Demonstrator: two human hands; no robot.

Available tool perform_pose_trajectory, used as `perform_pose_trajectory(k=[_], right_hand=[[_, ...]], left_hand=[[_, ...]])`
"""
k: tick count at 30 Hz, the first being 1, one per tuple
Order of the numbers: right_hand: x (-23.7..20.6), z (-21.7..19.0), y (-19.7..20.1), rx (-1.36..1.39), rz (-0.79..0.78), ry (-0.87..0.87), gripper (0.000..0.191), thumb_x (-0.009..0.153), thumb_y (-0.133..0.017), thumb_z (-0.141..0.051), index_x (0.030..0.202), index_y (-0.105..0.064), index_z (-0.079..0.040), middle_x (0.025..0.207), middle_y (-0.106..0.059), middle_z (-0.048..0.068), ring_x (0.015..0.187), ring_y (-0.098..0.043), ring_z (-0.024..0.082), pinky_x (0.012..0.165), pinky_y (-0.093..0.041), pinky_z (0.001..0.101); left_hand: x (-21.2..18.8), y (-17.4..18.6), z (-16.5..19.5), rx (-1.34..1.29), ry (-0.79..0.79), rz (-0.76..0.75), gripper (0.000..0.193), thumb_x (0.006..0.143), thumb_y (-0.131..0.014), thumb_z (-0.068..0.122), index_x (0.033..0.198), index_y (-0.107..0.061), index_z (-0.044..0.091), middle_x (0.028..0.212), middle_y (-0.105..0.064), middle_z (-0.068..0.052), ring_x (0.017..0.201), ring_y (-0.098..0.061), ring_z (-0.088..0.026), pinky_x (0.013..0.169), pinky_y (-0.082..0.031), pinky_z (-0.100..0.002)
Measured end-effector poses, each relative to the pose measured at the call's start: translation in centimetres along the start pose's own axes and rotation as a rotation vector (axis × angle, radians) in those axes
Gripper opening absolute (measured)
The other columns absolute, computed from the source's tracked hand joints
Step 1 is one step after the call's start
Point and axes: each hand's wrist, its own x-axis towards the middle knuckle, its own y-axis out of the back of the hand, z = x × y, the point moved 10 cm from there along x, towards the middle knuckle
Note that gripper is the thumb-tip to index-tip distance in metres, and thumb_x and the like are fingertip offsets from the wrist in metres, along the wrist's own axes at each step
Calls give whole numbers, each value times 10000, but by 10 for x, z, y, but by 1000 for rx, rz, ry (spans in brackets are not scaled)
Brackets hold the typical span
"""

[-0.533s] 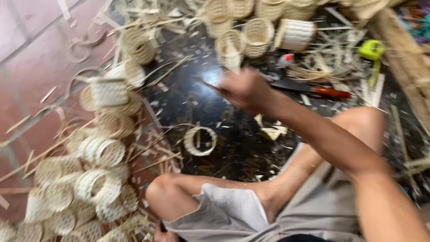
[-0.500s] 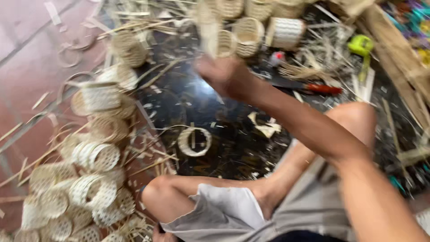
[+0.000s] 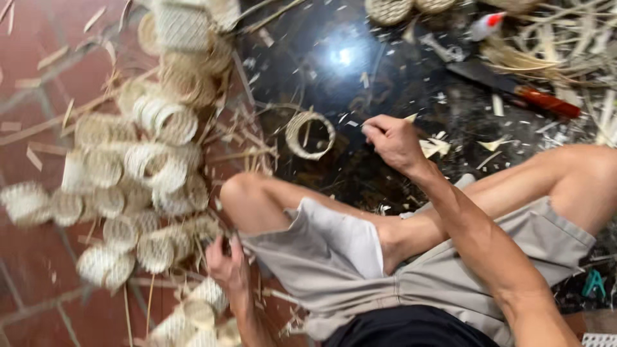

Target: The person sits cross-legged and weaves thin bamboo strips around a cylindrical form to create a perforated basket. They use a knife to trim excess material and a plastic tube as a temporary mold, then remove the tube to continue weaving the rim.

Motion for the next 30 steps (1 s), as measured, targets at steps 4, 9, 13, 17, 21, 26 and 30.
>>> perform_pose_trajectory(k=[4,9,13,17,21,26,30], right_hand=[[16,-27,-21,-64,41,120,320,930,-730,-299,1078,-727,-15,759,-725,163,671,-725,258,603,-552,381],[29,-70,-40,-381,36,325,199,943,-718,-205,1032,-753,-31,852,-731,188,767,-718,358,684,-559,444],[0,-59,-6,-402,41,384,166,950,-720,-160,1060,-755,-41,888,-731,168,795,-713,346,698,-553,437],[-20,-20,46,-41,56,240,202,937,-790,-135,1093,-738,-17,917,-742,96,798,-730,186,683,-572,336],[-38,23,30,389,-126,-132,294,859,-790,-61,1136,-730,16,786,-645,0,689,-622,67,604,-535,256],[-45,36,16,561,-87,-212,286,851,-767,-34,1121,-702,36,729,-642,-9,632,-645,64,568,-553,245],[-50,32,15,484,-60,-92,251,865,-782,-14,1104,-732,46,757,-662,-1,658,-630,59,585,-534,230]], left_hand=[[34,-4,96,-283,-57,68,226,955,-696,84,1158,-715,-15,1049,-711,-145,951,-680,-263,874,-557,-390],[105,-117,199,-539,-95,-280,316,989,-739,107,1248,-684,-65,956,-673,-149,836,-626,-205,730,-529,-325],[73,-190,216,-1045,237,-663,341,936,-710,91,1243,-672,-52,919,-720,-62,665,-638,-111,569,-554,-255],[16,-213,230,-1059,308,-894,325,939,-716,64,1236,-668,-60,876,-719,-86,692,-694,-122,604,-599,-261],[9,-204,230,-1068,349,-870,347,919,-702,41,1256,-657,-27,871,-725,-88,704,-718,-137,637,-629,-272],[10,-197,224,-1084,360,-839,347,905,-725,0,1243,-675,-57,877,-726,-98,703,-708,-140,647,-632,-285],[1,-196,218,-1116,310,-819,339,915,-734,-6,1244,-684,-74,897,-727,-93,700,-683,-132,624,-585,-262]])
